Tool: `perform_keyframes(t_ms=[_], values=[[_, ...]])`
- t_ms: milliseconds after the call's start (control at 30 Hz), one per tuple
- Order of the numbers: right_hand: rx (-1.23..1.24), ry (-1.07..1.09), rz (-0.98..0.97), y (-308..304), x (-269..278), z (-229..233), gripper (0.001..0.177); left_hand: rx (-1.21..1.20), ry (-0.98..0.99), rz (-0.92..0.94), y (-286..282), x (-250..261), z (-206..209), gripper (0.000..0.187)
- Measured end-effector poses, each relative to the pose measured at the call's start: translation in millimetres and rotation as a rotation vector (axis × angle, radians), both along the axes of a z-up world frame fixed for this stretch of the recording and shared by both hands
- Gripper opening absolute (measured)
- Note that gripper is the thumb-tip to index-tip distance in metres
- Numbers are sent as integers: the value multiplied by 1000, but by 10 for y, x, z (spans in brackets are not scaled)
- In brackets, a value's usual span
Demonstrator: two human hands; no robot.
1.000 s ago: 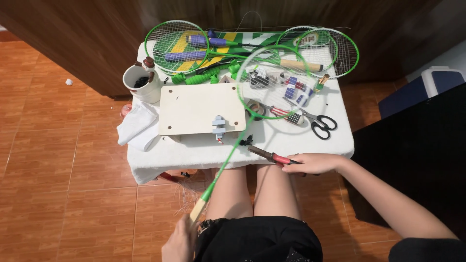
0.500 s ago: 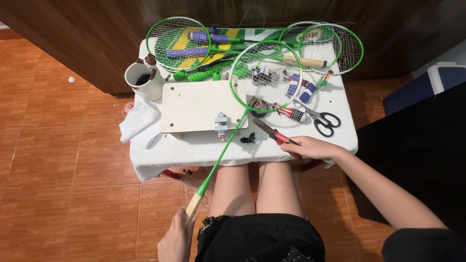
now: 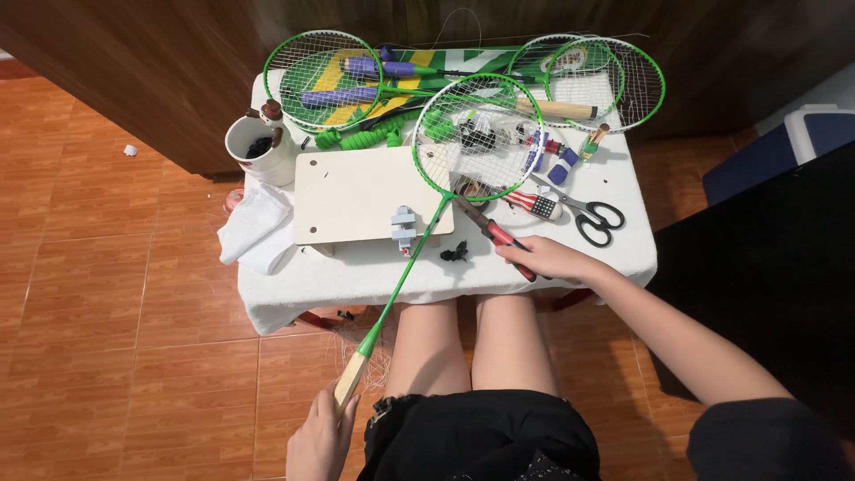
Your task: The recorder is seen repairing or modifying a badminton racket by adjusting the frame and using tape and tools.
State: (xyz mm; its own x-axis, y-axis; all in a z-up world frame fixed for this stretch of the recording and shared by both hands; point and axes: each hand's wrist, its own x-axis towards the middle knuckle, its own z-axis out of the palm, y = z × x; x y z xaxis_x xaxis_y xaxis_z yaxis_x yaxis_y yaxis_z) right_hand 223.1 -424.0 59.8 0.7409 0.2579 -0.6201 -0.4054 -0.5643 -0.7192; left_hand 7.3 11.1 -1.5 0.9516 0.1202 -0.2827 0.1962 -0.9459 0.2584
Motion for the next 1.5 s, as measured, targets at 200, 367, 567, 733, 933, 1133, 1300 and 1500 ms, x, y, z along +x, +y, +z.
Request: perform_keyframes(t_ms=[200, 367, 567, 733, 933, 1133, 1300, 1500], values=[[-51, -2, -17, 77, 65, 55, 48, 68, 153, -56, -17, 95, 71, 44], [-50, -8, -21, 86, 34, 59, 50, 21, 2, -138, 50, 188, 117, 40], [2, -8, -42, 40, 25, -7, 56, 50, 55, -152, 100, 226, 44, 41], [-81, -85, 18, 51, 64, 90, 66, 94, 86, -196, 265, 231, -95, 34], [-204, -65, 71, 78, 104, 226, 66, 23, 205, -183, 406, 312, 4, 46], [-101, -74, 113, 26, 206, 213, 64, 35, 318, -192, 454, 446, 140, 35], [-4, 43, 117, 4, 259, 214, 63, 20, 251, -220, 451, 406, 239, 48], [-94, -28, 88, -10, 201, 57, 59, -173, -72, -328, 557, 356, 12, 60]])
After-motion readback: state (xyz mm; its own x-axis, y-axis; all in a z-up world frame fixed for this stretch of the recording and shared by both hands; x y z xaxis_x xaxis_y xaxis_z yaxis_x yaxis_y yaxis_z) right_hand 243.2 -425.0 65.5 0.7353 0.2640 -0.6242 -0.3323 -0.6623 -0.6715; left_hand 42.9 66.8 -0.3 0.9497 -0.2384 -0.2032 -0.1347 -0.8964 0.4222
